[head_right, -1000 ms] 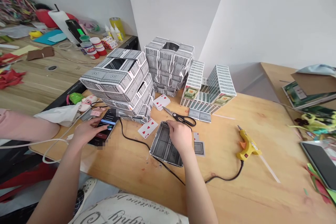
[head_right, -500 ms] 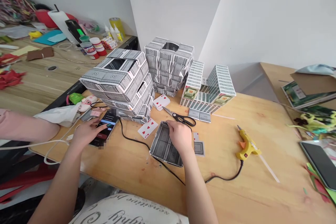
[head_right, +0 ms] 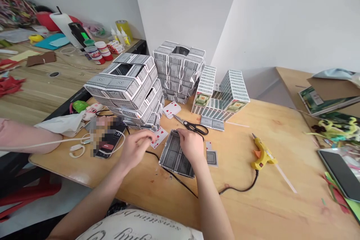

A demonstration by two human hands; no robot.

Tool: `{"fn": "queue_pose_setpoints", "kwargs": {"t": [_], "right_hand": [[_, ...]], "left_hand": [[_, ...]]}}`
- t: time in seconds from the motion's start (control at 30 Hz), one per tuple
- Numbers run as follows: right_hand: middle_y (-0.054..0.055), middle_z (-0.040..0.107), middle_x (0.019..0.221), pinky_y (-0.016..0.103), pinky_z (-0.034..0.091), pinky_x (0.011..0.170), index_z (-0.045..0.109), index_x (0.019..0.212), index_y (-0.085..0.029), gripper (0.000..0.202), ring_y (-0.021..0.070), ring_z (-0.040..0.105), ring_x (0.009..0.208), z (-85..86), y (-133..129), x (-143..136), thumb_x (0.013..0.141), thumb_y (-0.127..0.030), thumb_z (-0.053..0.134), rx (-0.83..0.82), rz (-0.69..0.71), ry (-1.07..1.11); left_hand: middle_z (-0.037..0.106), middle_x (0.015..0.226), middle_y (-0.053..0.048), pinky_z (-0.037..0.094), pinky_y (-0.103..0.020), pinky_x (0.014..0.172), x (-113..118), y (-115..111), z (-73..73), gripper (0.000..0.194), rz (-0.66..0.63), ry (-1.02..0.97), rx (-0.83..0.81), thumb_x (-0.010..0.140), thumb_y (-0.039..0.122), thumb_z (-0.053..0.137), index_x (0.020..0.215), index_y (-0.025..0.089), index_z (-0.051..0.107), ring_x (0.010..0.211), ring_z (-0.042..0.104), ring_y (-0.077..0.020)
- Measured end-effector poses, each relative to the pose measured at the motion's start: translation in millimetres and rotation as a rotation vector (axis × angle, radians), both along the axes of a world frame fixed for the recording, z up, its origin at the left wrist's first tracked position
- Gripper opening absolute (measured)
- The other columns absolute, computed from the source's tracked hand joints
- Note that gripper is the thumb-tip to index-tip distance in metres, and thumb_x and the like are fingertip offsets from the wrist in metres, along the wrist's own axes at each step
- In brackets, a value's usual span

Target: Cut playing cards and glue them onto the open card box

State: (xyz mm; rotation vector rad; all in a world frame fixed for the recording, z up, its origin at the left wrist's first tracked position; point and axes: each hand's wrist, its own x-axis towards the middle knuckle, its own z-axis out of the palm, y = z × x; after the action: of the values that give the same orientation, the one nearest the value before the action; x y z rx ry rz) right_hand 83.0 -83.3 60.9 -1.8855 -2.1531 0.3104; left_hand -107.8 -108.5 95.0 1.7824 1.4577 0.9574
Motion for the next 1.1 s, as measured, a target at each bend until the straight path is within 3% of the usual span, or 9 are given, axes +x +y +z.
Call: {"fn": "queue_pose_setpoints", "kwargs": {"t": [0.07,0.17,0.27,0.37,0.5,0.7,0.8,0.9,1.1], "right_hand": [[0.0,0.069,0.092,0.024,0.043,0.065,0.063,0.101,-0.03,0.028,0.0165,0.063,0.079,1.9,0,0,0.087,-0.029,0.039,-0.017,0.009,0.001],[0.001,0.069,0.091,0.023,0.042,0.064,0.063,0.101,-0.029,0.028,0.0158,0.063,0.078,4.3,2,-1,0.087,-0.028,0.038,-0.04,0.022,-0.019],[0.002,0.069,0.09,0.023,0.041,0.063,0.064,0.097,-0.027,0.029,0.0155,0.063,0.077,5.7,4,0,0.088,-0.027,0.037,-0.042,0.056,-0.06],[0.003,0.069,0.083,0.023,0.038,0.06,0.064,0.091,-0.025,0.029,0.0154,0.062,0.074,7.5,8,0,0.088,-0.024,0.035,-0.044,0.132,-0.109],[0.005,0.067,0.073,0.023,0.033,0.056,0.062,0.083,-0.019,0.027,0.016,0.061,0.068,9.7,13,-3,0.086,-0.019,0.035,-0.073,0.224,-0.205],[0.006,0.067,0.076,0.023,0.033,0.057,0.062,0.082,-0.018,0.027,0.0157,0.061,0.071,7.2,15,-5,0.083,-0.014,0.036,-0.073,0.254,-0.212],[0.004,0.068,0.079,0.023,0.035,0.059,0.063,0.085,-0.021,0.028,0.0156,0.061,0.074,9.0,13,-1,0.085,-0.019,0.035,-0.069,0.244,-0.179],[0.004,0.068,0.086,0.023,0.037,0.06,0.061,0.098,-0.025,0.025,0.0168,0.062,0.077,14.7,11,7,0.086,-0.029,0.039,-0.065,0.213,-0.155],[0.004,0.068,0.084,0.023,0.039,0.062,0.063,0.099,-0.025,0.028,0.0163,0.062,0.076,13.0,7,23,0.087,-0.031,0.038,-0.107,0.164,-0.108]], "left_hand": [[0.063,0.099,-0.004,0.045,-0.028,0.08,22,16,-4.3,0.022,-0.047,0.012,0.026,0.075,0.022,0.045,0.091,0.019,0.061,0.088,0.058,-0.0166],[0.053,0.122,-0.009,0.038,-0.036,0.095,43,34,-21.0,0.049,-0.087,0.103,0.007,0.072,0.022,0.051,0.121,0.016,0.047,0.11,0.049,-0.0229],[0.06,0.113,-0.011,0.042,-0.036,0.092,51,40,-38.3,0.04,-0.155,0.153,-0.107,0.078,0.016,0.041,0.116,0.015,0.053,0.103,0.056,-0.0225],[0.061,0.112,-0.01,0.043,-0.035,0.09,52,38,-46.1,0.039,-0.135,0.168,-0.121,0.08,0.014,0.036,0.114,0.016,0.055,0.101,0.058,-0.0214],[0.063,0.108,-0.013,0.045,-0.034,0.086,53,36,-45.3,0.041,-0.125,0.213,-0.132,0.082,0.015,0.034,0.12,0.015,0.051,0.099,0.059,-0.0218],[0.065,0.1,-0.014,0.048,-0.033,0.077,56,35,-42.7,0.045,-0.137,0.281,-0.142,0.083,0.014,0.034,0.127,0.015,0.042,0.088,0.063,-0.0225],[0.059,0.114,-0.012,0.043,-0.035,0.089,55,36,-46.7,0.045,-0.151,0.178,-0.146,0.083,0.015,0.036,0.128,0.017,0.041,0.103,0.057,-0.0219],[0.05,0.127,-0.006,0.033,-0.034,0.101,49,37,-52.6,0.044,-0.215,-0.076,-0.236,0.084,0.02,0.035,0.128,0.02,0.041,0.118,0.044,-0.0182],[0.044,0.133,-0.001,0.027,-0.032,0.106,35,36,-56.6,0.041,-0.391,-0.363,-0.357,0.086,0.029,0.036,0.126,0.023,0.043,0.125,0.035,-0.0159]]}}
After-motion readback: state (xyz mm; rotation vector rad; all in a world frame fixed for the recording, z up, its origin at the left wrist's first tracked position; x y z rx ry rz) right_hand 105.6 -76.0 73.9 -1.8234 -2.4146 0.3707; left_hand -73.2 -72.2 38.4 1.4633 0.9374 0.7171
